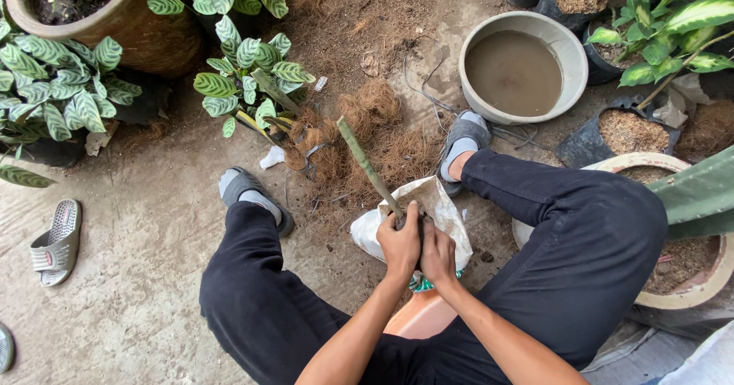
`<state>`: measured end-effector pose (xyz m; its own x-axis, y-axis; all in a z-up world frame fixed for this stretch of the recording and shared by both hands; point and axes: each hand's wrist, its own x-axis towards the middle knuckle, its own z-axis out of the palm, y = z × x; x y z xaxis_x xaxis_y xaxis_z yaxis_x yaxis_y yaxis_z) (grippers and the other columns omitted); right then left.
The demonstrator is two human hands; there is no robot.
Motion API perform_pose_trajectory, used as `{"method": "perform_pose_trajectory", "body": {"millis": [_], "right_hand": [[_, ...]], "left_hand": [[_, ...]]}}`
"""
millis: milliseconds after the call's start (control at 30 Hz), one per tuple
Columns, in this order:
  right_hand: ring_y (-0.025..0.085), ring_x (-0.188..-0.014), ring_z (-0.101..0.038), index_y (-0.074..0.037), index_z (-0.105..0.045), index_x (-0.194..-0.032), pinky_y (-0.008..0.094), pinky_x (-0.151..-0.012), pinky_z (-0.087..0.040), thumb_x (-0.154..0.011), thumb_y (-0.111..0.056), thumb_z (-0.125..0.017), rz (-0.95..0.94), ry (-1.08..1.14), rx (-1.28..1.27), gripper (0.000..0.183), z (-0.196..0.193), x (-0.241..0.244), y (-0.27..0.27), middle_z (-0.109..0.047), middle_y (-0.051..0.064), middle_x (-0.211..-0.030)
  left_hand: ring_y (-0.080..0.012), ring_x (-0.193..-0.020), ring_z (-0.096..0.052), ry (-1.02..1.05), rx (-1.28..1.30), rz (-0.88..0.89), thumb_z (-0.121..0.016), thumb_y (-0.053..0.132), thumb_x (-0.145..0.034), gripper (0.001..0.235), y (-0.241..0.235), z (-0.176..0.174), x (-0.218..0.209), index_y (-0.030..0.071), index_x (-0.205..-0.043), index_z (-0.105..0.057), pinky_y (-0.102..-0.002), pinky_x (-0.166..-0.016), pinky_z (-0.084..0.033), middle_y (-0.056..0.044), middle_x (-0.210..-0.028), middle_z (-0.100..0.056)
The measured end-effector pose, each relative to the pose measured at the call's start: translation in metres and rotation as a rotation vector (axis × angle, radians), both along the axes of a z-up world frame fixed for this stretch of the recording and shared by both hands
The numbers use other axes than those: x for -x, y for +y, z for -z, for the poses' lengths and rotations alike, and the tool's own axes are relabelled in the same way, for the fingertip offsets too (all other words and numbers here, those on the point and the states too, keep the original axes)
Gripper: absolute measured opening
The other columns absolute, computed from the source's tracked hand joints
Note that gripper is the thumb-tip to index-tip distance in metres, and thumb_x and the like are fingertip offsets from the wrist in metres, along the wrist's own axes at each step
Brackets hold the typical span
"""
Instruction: The person sits on a low stool and uses both hands to repeatedly pack soil and fibrous material around a long, thin plant stem. They compress the material into a dense ball around the stem, occasionally adjusting their grip and the position of the stem.
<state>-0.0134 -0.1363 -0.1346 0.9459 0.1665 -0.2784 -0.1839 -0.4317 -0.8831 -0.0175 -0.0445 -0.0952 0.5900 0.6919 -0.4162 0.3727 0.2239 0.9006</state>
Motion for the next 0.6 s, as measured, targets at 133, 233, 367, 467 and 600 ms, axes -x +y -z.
{"method": "perform_pose_trajectory", "body": {"millis": [133, 233, 367, 467, 600], "right_hand": [[0.031, -0.065, -0.069, 0.006, -0.072, -0.096, 0.044, -0.065, -0.049, -0.106, -0.042, -0.038, -0.007, 0.003, 0.033, 0.059, 0.002, -0.001, -0.005, -0.068, 0.025, -0.070], [0.026, -0.067, -0.068, 0.006, -0.071, -0.100, 0.040, -0.065, -0.049, -0.105, -0.042, -0.040, -0.004, -0.009, 0.017, 0.058, 0.011, -0.004, -0.006, -0.069, 0.024, -0.073], [0.019, -0.085, -0.069, 0.004, -0.073, -0.112, 0.034, -0.077, -0.055, -0.109, -0.053, -0.038, 0.113, 0.376, -0.354, 0.067, 0.020, -0.013, -0.009, -0.073, 0.016, -0.097], [0.019, -0.101, -0.071, -0.001, -0.066, -0.127, 0.036, -0.089, -0.059, -0.104, -0.066, -0.031, 0.153, 0.754, -0.653, 0.077, 0.017, -0.023, -0.013, -0.072, 0.013, -0.117], [0.022, -0.113, -0.068, -0.015, -0.046, -0.144, 0.047, -0.091, -0.057, -0.091, -0.070, -0.034, 0.009, 0.770, -0.742, 0.077, 0.011, -0.028, -0.016, -0.064, 0.008, -0.133]], "left_hand": [[-0.0093, -0.058, -0.054, -0.009, 0.022, -0.007, -0.075, 0.036, -0.089, 0.041, -0.001, -0.003, -0.002, -0.004, -0.078, -0.075, -0.032, -0.054, -0.045, -0.004, -0.062, -0.065], [-0.0082, -0.058, -0.053, -0.034, 0.018, -0.012, -0.075, 0.036, -0.090, 0.040, 0.000, -0.002, -0.006, -0.003, -0.077, -0.075, -0.030, -0.053, -0.044, -0.003, -0.062, -0.065], [-0.0081, -0.059, -0.058, -0.130, 0.111, 0.054, -0.074, 0.034, -0.092, 0.038, 0.008, 0.003, -0.005, -0.002, -0.079, -0.074, -0.028, -0.055, -0.047, -0.002, -0.064, -0.067], [-0.0095, -0.061, -0.059, -0.211, 0.182, 0.176, -0.074, 0.032, -0.093, 0.038, 0.022, 0.007, -0.012, -0.003, -0.079, -0.073, -0.029, -0.057, -0.047, -0.002, -0.067, -0.068], [-0.0084, -0.072, -0.059, -0.306, 0.032, 0.366, -0.072, 0.034, -0.095, 0.037, 0.039, 0.005, -0.012, -0.001, -0.085, -0.074, -0.028, -0.069, -0.049, -0.001, -0.075, -0.069]]}}
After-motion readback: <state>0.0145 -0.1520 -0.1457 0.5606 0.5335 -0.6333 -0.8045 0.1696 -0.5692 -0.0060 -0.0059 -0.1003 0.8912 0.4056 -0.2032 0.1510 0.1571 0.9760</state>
